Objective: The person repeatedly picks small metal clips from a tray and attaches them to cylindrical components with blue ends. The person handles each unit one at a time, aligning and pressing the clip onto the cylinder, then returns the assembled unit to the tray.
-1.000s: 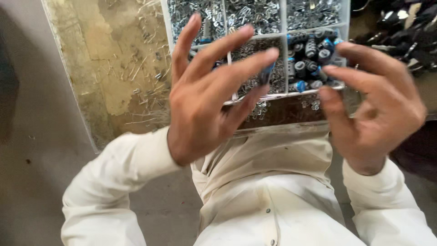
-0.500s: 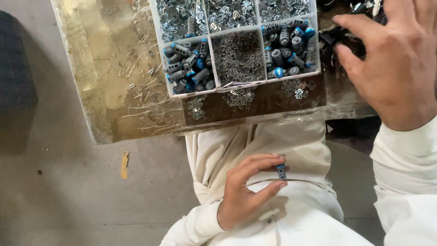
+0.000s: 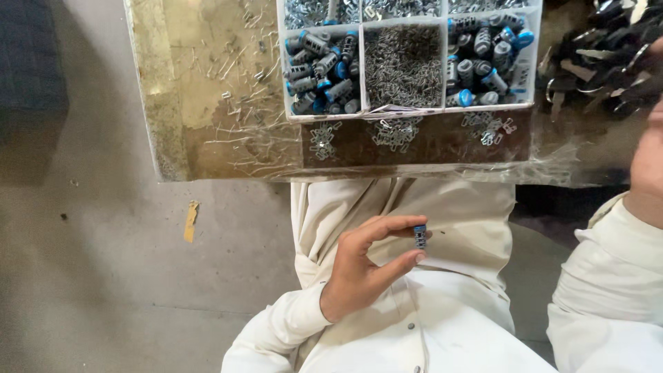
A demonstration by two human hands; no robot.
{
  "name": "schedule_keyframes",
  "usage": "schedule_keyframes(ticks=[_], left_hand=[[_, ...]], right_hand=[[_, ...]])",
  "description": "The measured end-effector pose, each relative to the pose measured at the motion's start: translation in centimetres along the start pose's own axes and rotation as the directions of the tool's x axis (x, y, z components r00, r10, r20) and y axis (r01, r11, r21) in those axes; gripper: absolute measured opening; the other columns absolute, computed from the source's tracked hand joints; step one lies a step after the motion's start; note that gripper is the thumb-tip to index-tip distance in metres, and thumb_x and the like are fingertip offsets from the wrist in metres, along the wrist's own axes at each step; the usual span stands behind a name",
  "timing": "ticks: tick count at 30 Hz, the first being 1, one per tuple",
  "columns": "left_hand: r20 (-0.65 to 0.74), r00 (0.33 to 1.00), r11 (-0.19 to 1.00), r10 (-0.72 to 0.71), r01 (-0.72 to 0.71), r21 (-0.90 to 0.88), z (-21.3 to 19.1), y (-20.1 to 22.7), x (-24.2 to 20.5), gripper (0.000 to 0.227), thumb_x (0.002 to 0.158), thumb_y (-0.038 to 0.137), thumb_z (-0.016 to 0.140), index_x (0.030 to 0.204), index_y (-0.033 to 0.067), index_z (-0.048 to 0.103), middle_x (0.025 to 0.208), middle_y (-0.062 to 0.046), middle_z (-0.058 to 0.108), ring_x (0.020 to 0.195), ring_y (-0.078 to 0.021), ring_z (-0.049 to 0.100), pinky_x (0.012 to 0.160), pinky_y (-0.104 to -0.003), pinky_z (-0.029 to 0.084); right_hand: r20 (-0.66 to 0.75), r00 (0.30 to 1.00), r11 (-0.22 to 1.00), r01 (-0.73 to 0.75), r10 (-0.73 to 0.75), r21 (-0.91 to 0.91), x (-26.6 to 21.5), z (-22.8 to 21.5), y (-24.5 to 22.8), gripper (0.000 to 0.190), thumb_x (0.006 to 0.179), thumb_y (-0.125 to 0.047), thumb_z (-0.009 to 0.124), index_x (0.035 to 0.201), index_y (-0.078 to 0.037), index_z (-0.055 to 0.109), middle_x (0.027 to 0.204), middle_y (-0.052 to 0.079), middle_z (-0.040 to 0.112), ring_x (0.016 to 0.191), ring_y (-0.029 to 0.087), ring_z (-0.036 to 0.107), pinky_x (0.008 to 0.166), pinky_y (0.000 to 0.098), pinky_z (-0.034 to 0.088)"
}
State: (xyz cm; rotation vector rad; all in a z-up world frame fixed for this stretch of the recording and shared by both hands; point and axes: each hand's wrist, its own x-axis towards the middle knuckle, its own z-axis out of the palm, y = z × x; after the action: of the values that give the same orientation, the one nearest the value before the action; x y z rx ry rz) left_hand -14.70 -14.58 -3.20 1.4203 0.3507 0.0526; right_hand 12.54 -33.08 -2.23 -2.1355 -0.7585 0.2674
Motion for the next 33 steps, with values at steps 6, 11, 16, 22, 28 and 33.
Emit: schedule_keyframes(ticks=[6,11,16,22,28,33], left_hand=[[0.035,0.998,0.997,-0.050,0.052,-0.065,0.5,0.3,0.4,0.043,0.093,0.004,0.078,0.134,0.0015,0.067,0.120,-0.011,0.074,0.113,-0.0179,0.073,0.100,-0.028,0.055],[-0.005,1.000,0.997,-0.021,0.021,-0.076,0.4,0.3,0.4,0.043,0.092,0.003,0.078,0.134,0.0006,0.067,0.128,-0.012,0.073,0.117,-0.0182,0.072,0.105,-0.030,0.056],[-0.020,0.999,0.997,-0.043,0.042,-0.058,0.1,-0.1,0.6,0.043,0.092,0.003,0.078,0.134,-0.0002,0.066,0.127,-0.012,0.073,0.117,-0.0187,0.072,0.104,-0.029,0.056],[-0.022,0.995,0.988,-0.096,0.093,-0.125,-0.2,0.0,1.1,0.044,0.094,0.004,0.077,0.135,0.0000,0.063,0.133,-0.012,0.071,0.119,-0.0181,0.072,0.104,-0.029,0.058],[-0.198,0.973,0.990,-0.119,0.101,-0.101,-2.0,-0.6,0.7,0.047,0.094,0.003,0.078,0.138,-0.0023,0.062,0.124,-0.013,0.074,0.117,-0.0178,0.072,0.104,-0.030,0.057],[-0.343,0.936,0.984,-0.086,0.026,-0.176,-3.8,-1.3,0.2,0.046,0.096,0.003,0.076,0.139,-0.0028,0.060,0.124,-0.010,0.071,0.115,-0.0167,0.070,0.105,-0.031,0.058]], right_hand=[[0.045,0.983,0.983,0.178,-0.175,-0.052,1.1,1.0,-3.3,0.020,0.107,-0.003,0.076,0.125,-0.003,0.067,0.119,0.009,0.065,0.109,0.021,0.062,0.095,0.0306,0.052],[0.164,0.848,0.733,0.520,-0.503,-0.439,2.2,1.9,-5.7,0.015,0.098,0.003,0.088,0.107,0.002,0.076,0.112,0.011,0.069,0.111,0.027,0.062,0.093,0.0364,0.053],[0.062,0.839,0.731,0.506,-0.541,-0.459,1.4,3.3,-5.6,0.013,0.098,0.003,0.083,0.109,0.003,0.076,0.112,0.012,0.068,0.111,0.026,0.061,0.092,0.0349,0.053],[-0.170,0.916,0.889,0.284,-0.362,-0.360,-3.2,4.4,-5.2,0.014,0.098,0.001,0.079,0.111,0.002,0.076,0.109,0.013,0.069,0.099,0.025,0.065,0.084,0.0333,0.054],[0.034,0.957,0.947,0.290,-0.288,-0.140,-6.3,8.7,-8.2,0.021,0.097,0.001,0.077,0.118,-0.002,0.075,0.104,0.012,0.069,0.092,0.025,0.067,0.078,0.0330,0.054],[0.163,0.900,0.894,0.427,-0.405,-0.137,-4.5,12.5,-10.2,0.037,0.092,-0.002,0.078,0.129,-0.006,0.074,0.111,0.010,0.066,0.091,0.026,0.063,0.079,0.0366,0.054]])
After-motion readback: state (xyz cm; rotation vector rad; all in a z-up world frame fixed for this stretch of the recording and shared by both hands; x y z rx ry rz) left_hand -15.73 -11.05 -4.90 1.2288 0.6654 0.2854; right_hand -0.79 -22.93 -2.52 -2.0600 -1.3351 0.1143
